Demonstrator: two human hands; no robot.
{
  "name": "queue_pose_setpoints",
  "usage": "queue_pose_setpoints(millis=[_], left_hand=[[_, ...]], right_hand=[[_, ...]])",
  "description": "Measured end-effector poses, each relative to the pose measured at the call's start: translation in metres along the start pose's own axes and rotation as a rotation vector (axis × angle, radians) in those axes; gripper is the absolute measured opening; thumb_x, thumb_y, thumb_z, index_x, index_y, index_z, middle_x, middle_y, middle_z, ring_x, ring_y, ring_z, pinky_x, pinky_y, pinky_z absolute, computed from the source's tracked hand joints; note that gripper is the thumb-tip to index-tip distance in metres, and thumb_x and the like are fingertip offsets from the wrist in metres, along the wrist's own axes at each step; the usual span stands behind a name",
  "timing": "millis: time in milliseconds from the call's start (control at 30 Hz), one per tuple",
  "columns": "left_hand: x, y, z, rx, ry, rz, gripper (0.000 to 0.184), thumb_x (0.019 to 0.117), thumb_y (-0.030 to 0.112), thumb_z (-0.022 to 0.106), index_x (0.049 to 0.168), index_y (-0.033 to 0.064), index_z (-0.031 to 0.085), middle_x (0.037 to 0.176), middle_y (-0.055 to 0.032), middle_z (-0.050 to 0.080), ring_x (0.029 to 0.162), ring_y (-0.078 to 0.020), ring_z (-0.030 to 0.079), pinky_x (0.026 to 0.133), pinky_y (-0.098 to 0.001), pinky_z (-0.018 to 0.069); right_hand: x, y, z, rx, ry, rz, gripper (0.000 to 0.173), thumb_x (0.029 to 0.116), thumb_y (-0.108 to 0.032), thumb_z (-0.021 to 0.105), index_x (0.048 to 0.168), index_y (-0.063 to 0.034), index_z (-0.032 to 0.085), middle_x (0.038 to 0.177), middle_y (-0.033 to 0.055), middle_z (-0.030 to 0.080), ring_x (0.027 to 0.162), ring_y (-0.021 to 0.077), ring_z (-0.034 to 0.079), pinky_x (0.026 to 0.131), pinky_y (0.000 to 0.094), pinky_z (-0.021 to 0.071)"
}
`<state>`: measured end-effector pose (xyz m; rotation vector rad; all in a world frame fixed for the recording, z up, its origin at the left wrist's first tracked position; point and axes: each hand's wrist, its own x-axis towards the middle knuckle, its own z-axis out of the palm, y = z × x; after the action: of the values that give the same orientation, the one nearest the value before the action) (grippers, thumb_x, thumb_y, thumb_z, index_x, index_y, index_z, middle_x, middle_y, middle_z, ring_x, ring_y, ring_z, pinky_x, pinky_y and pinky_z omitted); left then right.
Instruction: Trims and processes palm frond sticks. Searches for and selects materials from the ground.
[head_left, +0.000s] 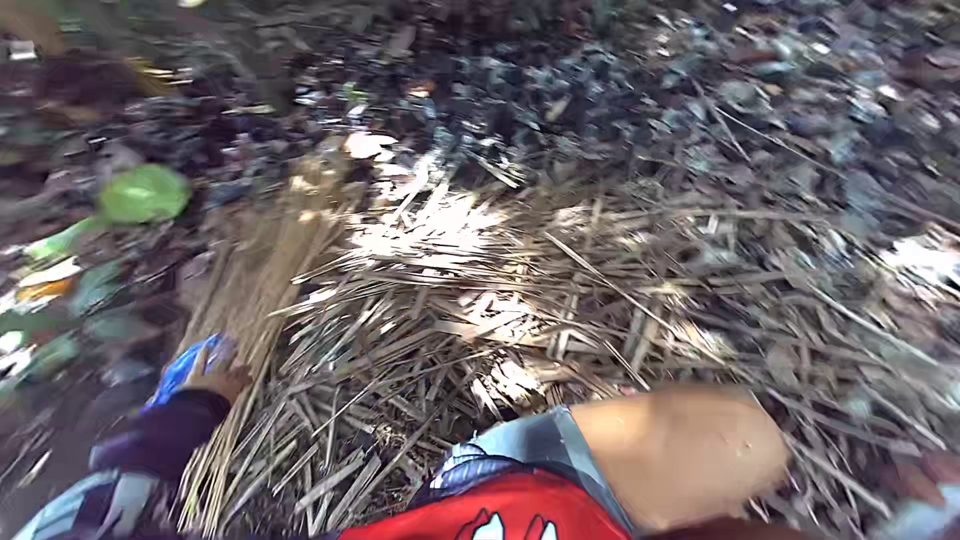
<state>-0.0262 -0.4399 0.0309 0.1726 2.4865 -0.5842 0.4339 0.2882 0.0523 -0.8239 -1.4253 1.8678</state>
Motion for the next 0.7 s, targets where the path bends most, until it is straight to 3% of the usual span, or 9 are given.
queue_pose_setpoints(millis=[33,100,133,167,300,400,500,600,700], left_hand=[[0.002,0.04,-0.006,0.012,-0.012,0.059,0.04,0.1068,0.014,0.05,0.143,-0.001,0.057,0.156,-0.0222,0.046,0.154,-0.0439,0.023,0.124,-0.0661,0.002],[0.008,0.14,-0.016,-0.016,0.08,0.306,0.036,0.1033,0.011,0.056,0.136,-0.0012,0.063,0.148,-0.0253,0.054,0.144,-0.0467,0.041,0.119,-0.0694,0.0217],[0.01,0.196,-0.018,-0.078,0.183,0.479,0.031,0.1015,0.009,0.059,0.13,-0.0015,0.068,0.14,-0.0258,0.06,0.135,-0.0473,0.052,0.113,-0.0676,0.0352],[0.013,0.252,-0.02,-0.175,0.239,0.662,0.03,0.1014,0.008,0.058,0.127,-0.0021,0.068,0.137,-0.0253,0.062,0.131,-0.0459,0.056,0.111,-0.0626,0.0404],[0.021,0.464,-0.035,-0.278,0.207,1.244,0.035,0.1053,0.017,0.052,0.134,0.0006,0.064,0.137,-0.0228,0.062,0.13,-0.0416,0.058,0.111,-0.0575,0.0426],[0.025,0.587,-0.06,-0.174,0.112,1.261,0.035,0.1076,0.014,0.048,0.136,-0.0018,0.062,0.139,-0.0256,0.06,0.131,-0.0433,0.056,0.111,-0.0583,0.0416],[0.023,0.675,-0.065,-0.171,0.006,1.108,0.04,0.1083,0.024,0.05,0.141,0.0001,0.056,0.145,-0.0255,0.055,0.135,-0.0423,0.054,0.113,-0.0592,0.0409],[0.0,0.718,-0.032,-0.06,-0.096,1.202,0.063,0.0969,0.032,0.071,0.153,0.0133,0.048,0.152,-0.0255,0.048,0.14,-0.0457,0.046,0.115,-0.0658,0.0332],[-0.034,0.722,-0.001,0.256,-0.288,1.313,0.044,0.102,0.028,0.062,0.141,0.008,0.059,0.139,-0.0289,0.059,0.132,-0.0487,0.053,0.109,-0.069,0.0386]], right_hand=[[-0.005,-0.002,0.001,-0.025,0.03,-0.012,0.033,0.11,-0.021,0.03,0.139,-0.0162,0.045,0.07,-0.014,0.063,0.053,0.0016,0.058,0.051,0.0186,0.0517],[-0.014,-0.006,0.007,-0.089,0.121,-0.037,0.032,0.1077,-0.019,0.029,0.135,-0.0157,0.045,0.065,-0.018,0.057,0.048,-0.0018,0.051,0.047,0.015,0.0465],[-0.018,-0.006,0.008,-0.101,0.163,-0.045,0.033,0.1075,-0.019,0.029,0.136,-0.0134,0.045,0.064,-0.0177,0.055,0.048,-0.0021,0.05,0.046,0.0141,0.0459],[-0.022,-0.006,0.005,-0.104,0.19,-0.053,0.034,0.1073,-0.019,0.029,0.137,-0.012,0.045,0.065,-0.0171,0.056,0.048,-0.0018,0.05,0.046,0.0141,0.0464],[-0.044,-0.01,-0.009,-0.108,0.237,-0.095,0.035,0.1077,-0.024,0.033,0.138,-0.0112,0.045,0.065,-0.0165,0.057,0.049,-0.001,0.053,0.049,0.0153,0.0488],[-0.061,-0.016,-0.017,-0.096,0.309,-0.117,0.033,0.1073,-0.024,0.034,0.135,-0.0115,0.047,0.064,-0.0153,0.057,0.05,-0.0001,0.053,0.049,0.0152,0.0486],[-0.076,-0.018,-0.023,-0.08,0.37,-0.128,0.033,0.107,-0.027,0.04,0.136,-0.0131,0.049,0.065,-0.0156,0.058,0.05,-0.0004,0.053,0.05,0.0152,0.0484],[-0.086,-0.018,-0.024,-0.087,0.413,-0.132,0.035,0.107,-0.027,0.038,0.137,-0.0112,0.048,0.066,-0.015,0.057,0.051,0.0,0.054,0.05,0.015,0.0487],[-0.093,-0.017,-0.027,-0.088,0.43,-0.133,0.036,0.1074,-0.029,0.042,0.137,-0.0109,0.05,0.067,-0.0151,0.058,0.052,-0.0002,0.053,0.05,0.015,0.0479]])
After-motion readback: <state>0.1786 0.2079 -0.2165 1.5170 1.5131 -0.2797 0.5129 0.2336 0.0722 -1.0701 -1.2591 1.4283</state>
